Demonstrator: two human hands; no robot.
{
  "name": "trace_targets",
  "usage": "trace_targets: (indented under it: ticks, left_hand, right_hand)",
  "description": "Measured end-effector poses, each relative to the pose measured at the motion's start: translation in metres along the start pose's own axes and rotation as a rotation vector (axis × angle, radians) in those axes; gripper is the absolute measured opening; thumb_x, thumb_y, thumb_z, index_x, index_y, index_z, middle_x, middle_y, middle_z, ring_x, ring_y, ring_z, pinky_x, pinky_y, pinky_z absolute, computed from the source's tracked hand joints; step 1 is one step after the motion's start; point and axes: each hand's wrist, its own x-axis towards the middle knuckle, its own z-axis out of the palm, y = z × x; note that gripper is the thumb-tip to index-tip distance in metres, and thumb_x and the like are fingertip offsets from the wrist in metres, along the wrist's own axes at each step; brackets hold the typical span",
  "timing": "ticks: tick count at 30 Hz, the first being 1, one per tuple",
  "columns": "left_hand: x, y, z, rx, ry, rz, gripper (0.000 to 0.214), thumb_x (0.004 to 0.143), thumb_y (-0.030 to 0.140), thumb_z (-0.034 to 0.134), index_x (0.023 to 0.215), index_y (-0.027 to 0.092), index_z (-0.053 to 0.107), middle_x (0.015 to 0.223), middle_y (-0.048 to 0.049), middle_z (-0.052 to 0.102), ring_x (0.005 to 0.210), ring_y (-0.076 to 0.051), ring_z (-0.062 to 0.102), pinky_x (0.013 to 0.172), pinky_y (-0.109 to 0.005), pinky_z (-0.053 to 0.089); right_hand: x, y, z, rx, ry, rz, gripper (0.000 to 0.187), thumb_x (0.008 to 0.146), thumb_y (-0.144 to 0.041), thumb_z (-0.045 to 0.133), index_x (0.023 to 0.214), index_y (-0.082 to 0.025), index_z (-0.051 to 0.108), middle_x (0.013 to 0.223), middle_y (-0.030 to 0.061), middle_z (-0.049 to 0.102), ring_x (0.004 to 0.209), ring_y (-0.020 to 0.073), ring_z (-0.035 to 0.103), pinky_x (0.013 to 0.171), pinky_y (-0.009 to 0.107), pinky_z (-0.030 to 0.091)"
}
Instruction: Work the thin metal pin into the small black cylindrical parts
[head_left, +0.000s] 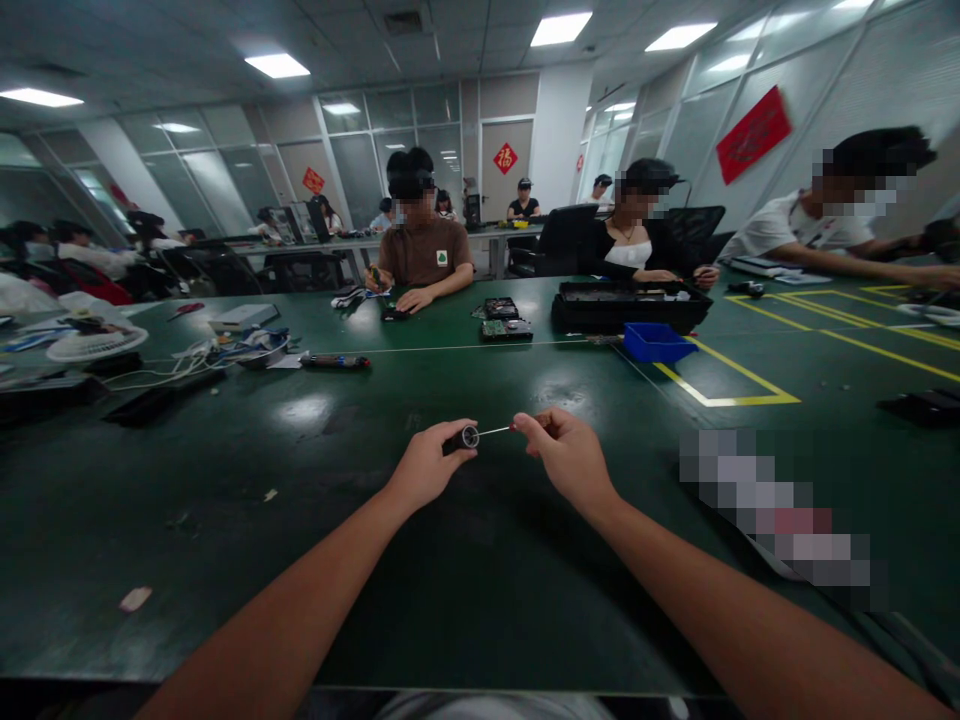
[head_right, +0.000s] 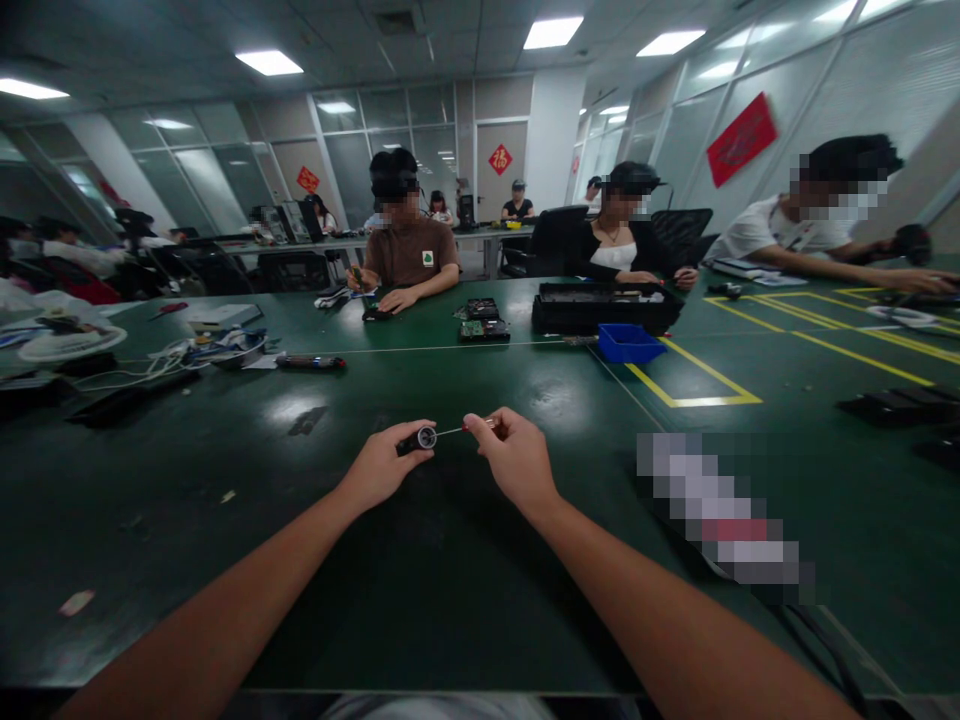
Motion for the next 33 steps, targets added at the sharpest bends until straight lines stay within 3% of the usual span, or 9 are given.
trace_targets:
  ticks: [2, 6, 8, 12, 15, 20, 24, 27, 33]
  left_hand:
    - [0.0, -0.001, -0.001, 0.033, -0.005, 0.012, 0.041, 0.084, 0.018, 0.07, 0.124, 0.026, 0.066, 0.122, -0.0031, 0.069, 0.115, -0.022, 0.062, 0.104, -0.039, 0.044]
    - [0.001, -0.002, -0.002, 0.095, -0.005, 0.04, 0.041, 0.084, 0.018, 0.07, 0.124, 0.025, 0.065, 0.122, -0.0037, 0.069, 0.113, -0.023, 0.062, 0.103, -0.04, 0.044]
    - [0.0, -0.001, -0.002, 0.119, -0.02, 0.05, 0.041, 0.085, 0.018, 0.07, 0.124, 0.025, 0.065, 0.119, -0.0039, 0.07, 0.111, -0.023, 0.062, 0.101, -0.041, 0.044]
    - [-0.001, 0.001, -0.002, 0.135, -0.049, 0.06, 0.041, 0.085, 0.019, 0.07, 0.125, 0.026, 0.065, 0.118, -0.004, 0.07, 0.109, -0.024, 0.062, 0.098, -0.041, 0.045]
    - [-0.001, 0.001, -0.001, 0.123, -0.045, 0.052, 0.041, 0.085, 0.018, 0.07, 0.125, 0.026, 0.065, 0.119, -0.0039, 0.07, 0.111, -0.023, 0.062, 0.099, -0.04, 0.045]
    - [0.0, 0.001, -0.003, 0.079, -0.009, 0.018, 0.041, 0.086, 0.02, 0.068, 0.126, 0.025, 0.064, 0.122, -0.0042, 0.069, 0.115, -0.023, 0.061, 0.104, -0.04, 0.044]
    - [0.0, 0.003, -0.004, 0.087, -0.022, 0.031, 0.04, 0.085, 0.021, 0.068, 0.125, 0.025, 0.065, 0.121, -0.005, 0.069, 0.114, -0.023, 0.062, 0.104, -0.041, 0.044]
    - [-0.001, 0.005, -0.003, 0.116, -0.051, 0.055, 0.04, 0.085, 0.021, 0.069, 0.125, 0.025, 0.065, 0.12, -0.0055, 0.069, 0.112, -0.024, 0.061, 0.102, -0.043, 0.045]
    - [-0.002, 0.011, -0.002, 0.164, -0.022, 0.034, 0.038, 0.085, 0.022, 0.069, 0.123, 0.025, 0.066, 0.119, -0.0061, 0.069, 0.11, -0.026, 0.061, 0.099, -0.043, 0.045]
  right_hand:
    - [-0.001, 0.001, 0.0, -0.062, -0.018, -0.043, 0.038, 0.085, -0.054, 0.062, 0.069, -0.02, 0.063, 0.057, 0.0007, 0.062, 0.052, 0.0161, 0.056, 0.052, 0.029, 0.039]
    - [-0.004, 0.002, 0.001, -0.014, -0.103, -0.168, 0.02, 0.088, -0.039, 0.059, 0.093, -0.021, 0.066, 0.08, 0.0037, 0.071, 0.07, 0.0189, 0.065, 0.063, 0.031, 0.047]
    - [-0.006, 0.0, 0.001, -0.016, -0.138, -0.213, 0.017, 0.088, -0.033, 0.056, 0.096, -0.021, 0.065, 0.085, 0.0034, 0.071, 0.075, 0.019, 0.066, 0.068, 0.031, 0.048]
    - [-0.007, -0.003, 0.001, -0.077, -0.123, -0.156, 0.029, 0.096, -0.04, 0.045, 0.09, -0.022, 0.067, 0.065, 0.0, 0.063, 0.061, 0.0174, 0.061, 0.058, 0.029, 0.043]
    - [-0.004, 0.001, 0.002, -0.114, -0.096, -0.113, 0.04, 0.098, -0.046, 0.039, 0.091, -0.021, 0.07, 0.066, 0.0013, 0.064, 0.059, 0.0173, 0.06, 0.058, 0.03, 0.042]
    - [-0.004, 0.008, 0.004, -0.07, -0.128, -0.13, 0.03, 0.096, -0.034, 0.043, 0.115, -0.023, 0.063, 0.071, -0.0001, 0.062, 0.065, 0.0189, 0.06, 0.061, 0.031, 0.043]
    - [-0.005, 0.008, 0.005, 0.07, -0.151, -0.083, 0.025, 0.094, -0.035, 0.044, 0.105, -0.025, 0.064, 0.074, -0.0005, 0.061, 0.066, 0.0183, 0.059, 0.063, 0.031, 0.044]
    - [-0.004, 0.008, 0.007, 0.134, -0.09, -0.028, 0.027, 0.095, -0.041, 0.043, 0.105, -0.025, 0.062, 0.073, -0.001, 0.06, 0.063, 0.0176, 0.056, 0.061, 0.032, 0.045]
    - [0.002, 0.01, 0.012, 0.313, -0.006, 0.002, 0.025, 0.083, -0.045, 0.062, 0.092, -0.021, 0.059, 0.08, 0.0034, 0.065, 0.073, 0.0188, 0.061, 0.07, 0.033, 0.049]
